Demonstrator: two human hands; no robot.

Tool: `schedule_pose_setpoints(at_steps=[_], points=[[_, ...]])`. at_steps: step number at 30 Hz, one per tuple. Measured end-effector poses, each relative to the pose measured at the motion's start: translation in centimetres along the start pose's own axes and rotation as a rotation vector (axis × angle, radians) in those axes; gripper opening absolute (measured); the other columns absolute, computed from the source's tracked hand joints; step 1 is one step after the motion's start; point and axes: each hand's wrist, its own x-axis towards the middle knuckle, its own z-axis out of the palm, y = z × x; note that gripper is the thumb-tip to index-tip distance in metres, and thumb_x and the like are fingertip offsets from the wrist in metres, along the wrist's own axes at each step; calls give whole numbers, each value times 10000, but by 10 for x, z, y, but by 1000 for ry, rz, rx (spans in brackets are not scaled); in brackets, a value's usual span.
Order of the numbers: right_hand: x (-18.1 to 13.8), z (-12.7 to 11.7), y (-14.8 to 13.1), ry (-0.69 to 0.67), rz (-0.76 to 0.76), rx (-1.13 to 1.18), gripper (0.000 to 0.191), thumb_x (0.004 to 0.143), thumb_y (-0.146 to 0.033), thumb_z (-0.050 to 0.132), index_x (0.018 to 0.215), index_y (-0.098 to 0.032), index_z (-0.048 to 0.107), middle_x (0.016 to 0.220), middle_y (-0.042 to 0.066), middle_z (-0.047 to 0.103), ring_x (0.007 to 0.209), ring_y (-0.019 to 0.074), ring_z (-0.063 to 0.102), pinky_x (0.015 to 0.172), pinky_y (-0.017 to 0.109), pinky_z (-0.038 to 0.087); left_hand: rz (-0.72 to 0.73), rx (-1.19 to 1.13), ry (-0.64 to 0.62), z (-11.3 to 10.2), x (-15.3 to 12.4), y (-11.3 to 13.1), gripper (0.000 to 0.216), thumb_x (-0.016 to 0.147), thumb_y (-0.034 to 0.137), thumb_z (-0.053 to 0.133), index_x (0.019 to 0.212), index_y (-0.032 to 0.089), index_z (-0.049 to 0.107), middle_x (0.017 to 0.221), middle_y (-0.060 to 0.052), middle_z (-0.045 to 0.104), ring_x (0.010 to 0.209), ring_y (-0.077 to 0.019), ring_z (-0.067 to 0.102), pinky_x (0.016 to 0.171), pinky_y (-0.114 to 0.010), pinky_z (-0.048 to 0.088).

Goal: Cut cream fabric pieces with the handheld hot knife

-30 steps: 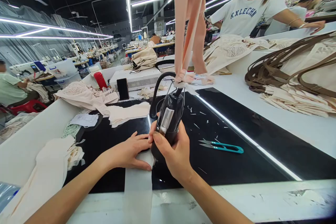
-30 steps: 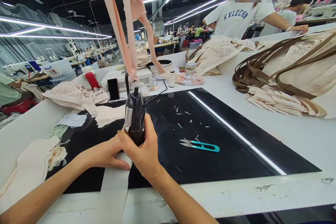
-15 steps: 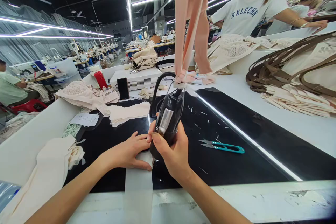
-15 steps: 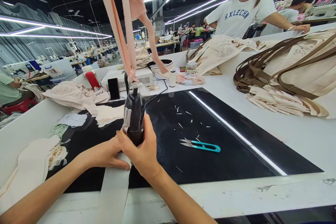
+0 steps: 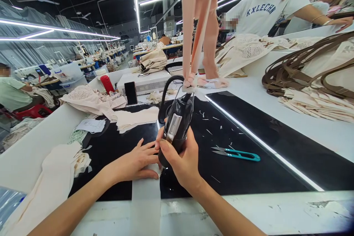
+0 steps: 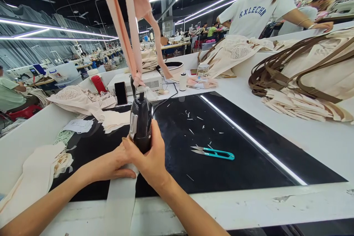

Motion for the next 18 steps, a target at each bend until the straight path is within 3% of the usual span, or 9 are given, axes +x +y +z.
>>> schedule_pose_setpoints(at_steps=[10,18], points=[[4,3,-7,40,-23,44,230,834,-381,747,922,-263,571,800,-33,637,655,153,591,629,323,532,-52,-63,-58,-6,2,3,281,958,267,789,1234,280,737,1555,-84,558,1585,-379,277,1240,-781,69],[3,5,2,22,-7,14,246,825,-387,748,918,-264,556,805,-21,616,657,161,564,628,338,540,-93,-60,-57,-7,2,5,385,932,267,815,1303,271,712,1605,-119,496,1553,-385,343,1250,-749,150]])
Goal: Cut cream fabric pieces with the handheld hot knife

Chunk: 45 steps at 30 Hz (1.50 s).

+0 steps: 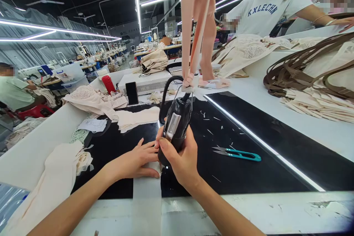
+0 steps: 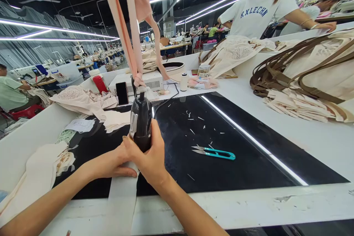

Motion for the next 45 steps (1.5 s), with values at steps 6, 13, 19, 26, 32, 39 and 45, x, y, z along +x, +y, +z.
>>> schedule_pose_setpoints(at_steps=[6,13,19,26,32,39,45], points=[[-1,1,-2,-18,-2,-29,238,830,-354,735,964,-264,560,820,-20,620,677,162,572,642,334,548,29,-5,25,0,2,1,399,927,239,818,1308,268,704,1585,-117,515,1542,-382,362,1240,-751,197],[2,0,-15,-17,7,-32,241,828,-354,751,926,-264,550,791,-36,635,653,154,590,639,323,534,-23,39,305,14,-16,7,258,941,218,795,1174,210,684,1496,-125,565,1424,-326,502,1206,-560,427],[11,-8,-31,-77,2,-87,304,774,-298,809,926,-265,548,768,-58,651,596,122,541,580,280,488,-159,249,422,51,-36,38,91,1020,141,605,1070,202,650,993,-39,679,889,-244,665,802,-399,596],[15,-17,-33,-45,-20,-199,266,820,-364,778,931,-266,556,803,-40,666,659,152,602,651,319,522,-1,332,412,56,-41,36,309,987,-6,543,1171,217,653,1083,-46,701,968,-214,680,895,-350,583],[10,-20,-29,-80,-25,-151,251,863,-407,754,963,-270,569,768,-38,652,607,151,600,591,305,525,142,270,272,33,-50,16,413,1009,-14,519,1260,274,675,1229,-8,745,1271,-193,658,1239,-431,392],[8,-28,-21,-78,-33,-116,298,856,-406,794,1052,-268,616,818,-6,698,636,167,650,595,313,577,30,170,448,29,-28,13,324,1045,82,463,1247,180,697,1244,-92,728,1144,-201,702,998,-309,595],[11,-44,-18,-24,-32,-85,410,845,-403,832,1172,-278,620,839,-5,715,614,164,661,534,284,568,-45,301,481,39,3,8,258,1038,59,501,1196,161,677,1210,-88,710,1137,-215,692,1001,-332,597]])
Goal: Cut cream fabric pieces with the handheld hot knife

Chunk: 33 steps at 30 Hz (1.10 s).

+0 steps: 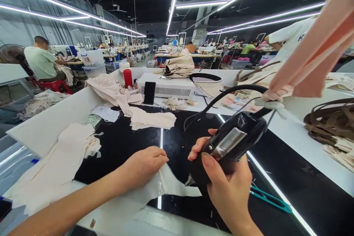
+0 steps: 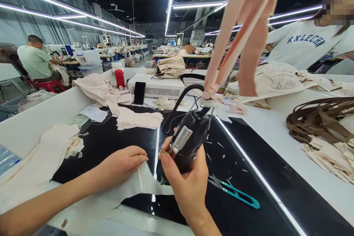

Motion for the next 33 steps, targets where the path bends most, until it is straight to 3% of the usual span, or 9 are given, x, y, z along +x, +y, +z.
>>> schedule_pose_setpoints(at_steps=[4,19,25,33], points=[[-4,-12,-2,-30,6,4,394,863,-387,830,1191,-287,633,840,3,715,640,175,685,600,316,613,29,24,-20,9,-1,-2,243,1012,27,513,1124,162,681,1120,-81,714,1064,-218,698,933,-327,614],[-10,-18,-13,-32,32,-33,368,863,-473,825,1156,-316,667,778,14,683,656,199,659,609,356,616,49,30,15,3,-19,4,206,1049,67,517,1161,160,663,1186,-82,706,1109,-216,699,904,-296,625],[8,3,-13,35,30,48,392,804,-456,872,1105,-298,677,739,-15,658,620,181,631,609,345,594,31,3,21,5,-21,4,202,1063,83,506,1176,175,646,1226,-76,704,1124,-203,700,926,-277,610],[26,41,14,25,-25,173,386,817,-393,856,1123,-279,649,755,-41,680,600,151,640,602,308,566,32,-24,27,9,-24,4,203,1083,109,463,1182,169,629,1282,-84,689,1098,-208,721,885,-282,630]])
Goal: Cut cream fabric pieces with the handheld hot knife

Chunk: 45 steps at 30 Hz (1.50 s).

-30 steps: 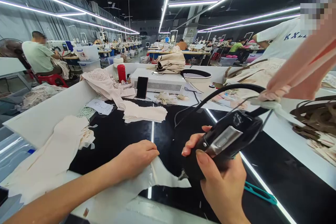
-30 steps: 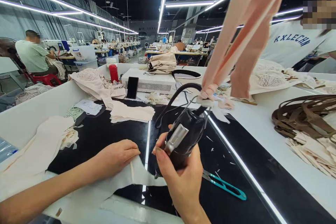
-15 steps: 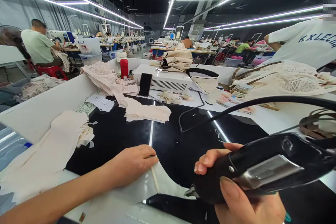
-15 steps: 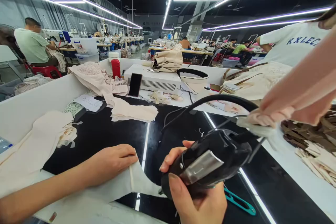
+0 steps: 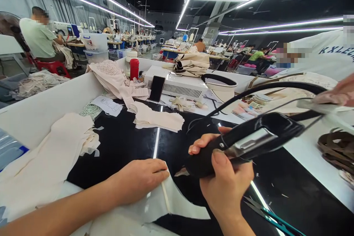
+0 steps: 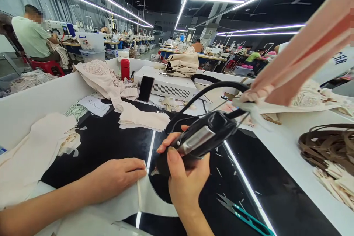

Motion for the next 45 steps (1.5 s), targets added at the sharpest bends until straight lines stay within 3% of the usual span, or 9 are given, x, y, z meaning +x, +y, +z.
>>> schedule_pose_setpoints(at_steps=[9,20,25,31,45], points=[[1,6,18,-21,28,20,403,832,-404,841,1153,-280,631,789,-49,696,617,143,643,629,308,541,16,-13,5,-2,-1,0,242,1060,69,478,1219,145,644,1294,-119,687,1135,-231,731,886,-308,661],[-5,5,21,-76,-15,6,340,893,-333,787,1184,-292,614,814,-51,701,633,130,651,603,275,540,14,-18,1,-2,0,-1,209,1058,83,502,1204,138,641,1287,-120,692,1103,-255,743,862,-346,676],[-6,5,18,-66,-29,-29,289,897,-292,764,1153,-293,630,808,-53,700,628,127,654,619,280,556,10,-18,-14,-4,-1,0,229,1040,65,523,1221,154,631,1295,-110,686,1116,-243,740,875,-331,668],[-5,3,11,-11,-35,13,354,862,-299,790,1177,-278,628,787,-52,697,614,131,656,616,283,558,11,3,-40,-6,-2,0,238,1027,49,513,1192,168,636,1307,-103,677,1067,-223,749,846,-301,661],[-5,7,21,-29,-34,-34,290,878,-297,762,1130,-273,621,803,-56,694,605,125,655,599,271,561,7,-23,-19,-3,-2,-1,215,1033,65,539,1188,166,648,1323,-117,681,1150,-262,732,911,-359,667]])
